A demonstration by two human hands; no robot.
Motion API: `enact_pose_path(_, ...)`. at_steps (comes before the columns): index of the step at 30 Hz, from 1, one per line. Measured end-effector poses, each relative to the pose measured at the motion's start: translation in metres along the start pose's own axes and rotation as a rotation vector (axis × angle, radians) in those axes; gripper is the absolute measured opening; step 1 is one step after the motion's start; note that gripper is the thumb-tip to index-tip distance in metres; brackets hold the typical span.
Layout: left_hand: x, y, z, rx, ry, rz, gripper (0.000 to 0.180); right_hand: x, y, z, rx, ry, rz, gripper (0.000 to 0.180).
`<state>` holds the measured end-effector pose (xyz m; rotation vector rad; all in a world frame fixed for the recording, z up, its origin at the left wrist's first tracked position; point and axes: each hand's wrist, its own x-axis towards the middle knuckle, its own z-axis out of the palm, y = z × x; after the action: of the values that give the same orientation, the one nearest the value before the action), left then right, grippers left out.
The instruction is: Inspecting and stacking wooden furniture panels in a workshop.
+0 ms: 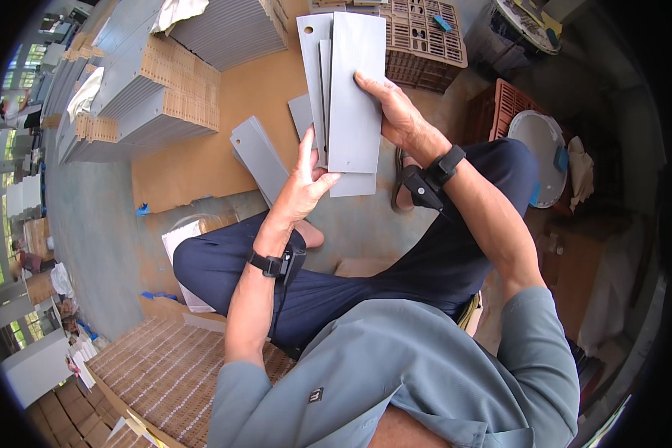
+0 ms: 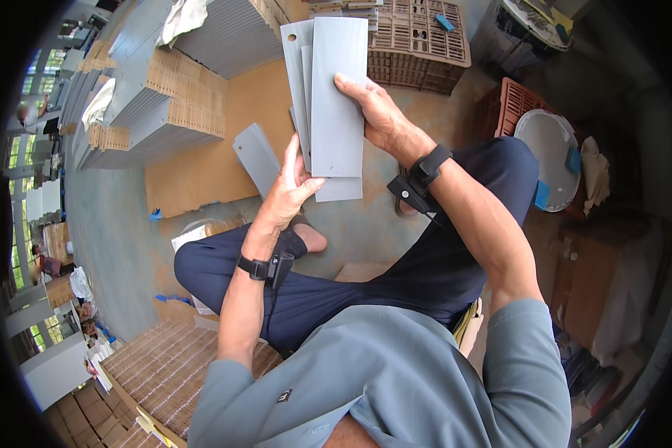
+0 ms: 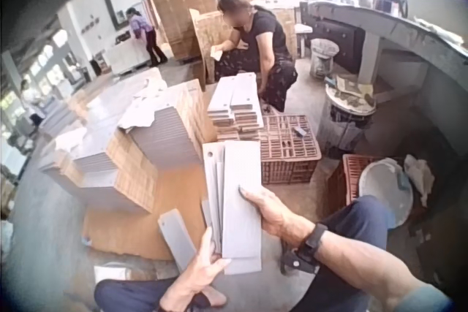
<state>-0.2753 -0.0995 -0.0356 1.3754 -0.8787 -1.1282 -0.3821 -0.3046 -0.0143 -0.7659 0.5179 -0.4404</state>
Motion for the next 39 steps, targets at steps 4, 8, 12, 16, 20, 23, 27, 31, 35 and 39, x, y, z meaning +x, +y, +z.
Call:
enact_pose_path(4,0.001,0.003,-0.002,0.021,0.009,0.009,0.095,-0.002,-0.003,-0.006,0.023,0.006,-0.012,0.053)
enact_pose_path(8,0.002,0.010,-0.002,-0.025,0.034,-0.187,0.093,0.007,0.004,-0.021,0.086,0.037,0.025,0.054)
enact_pose_path(12,0.003,0.001,0.008,-0.053,-0.043,-0.245,0.090,0.006,0.020,-0.039,-0.025,0.044,0.098,0.054)
enact_pose_path(16,0.016,-0.052,-0.018,-0.165,-0.168,-0.404,0.080,0.006,0.052,-0.064,-0.107,0.168,0.272,0.053)
enact_pose_path(20,0.063,-0.129,-0.031,0.210,0.331,-0.450,0.065,0.023,0.108,-0.116,-0.042,0.317,0.232,0.053)
enact_pose_path(23,0.093,-0.203,-0.043,0.473,0.425,-0.399,0.056,0.031,0.140,-0.141,-0.005,0.299,0.235,0.052)
enact_pose_path(27,0.078,-0.245,-0.106,0.640,0.648,-0.385,0.058,0.066,0.181,-0.089,0.045,0.154,0.135,0.056)
enact_pose_path(31,0.087,-0.210,-0.020,0.445,0.543,-0.433,0.058,0.064,0.208,-0.130,-0.021,0.290,0.166,0.065)
enact_pose_path(35,0.083,-0.213,-0.037,0.249,0.577,-0.353,0.060,0.085,0.242,-0.086,-0.246,0.325,0.116,0.068)
enact_pose_path(39,0.082,-0.189,-0.038,-0.075,0.479,-0.401,0.065,0.084,0.236,-0.083,-0.418,0.362,0.099,0.069)
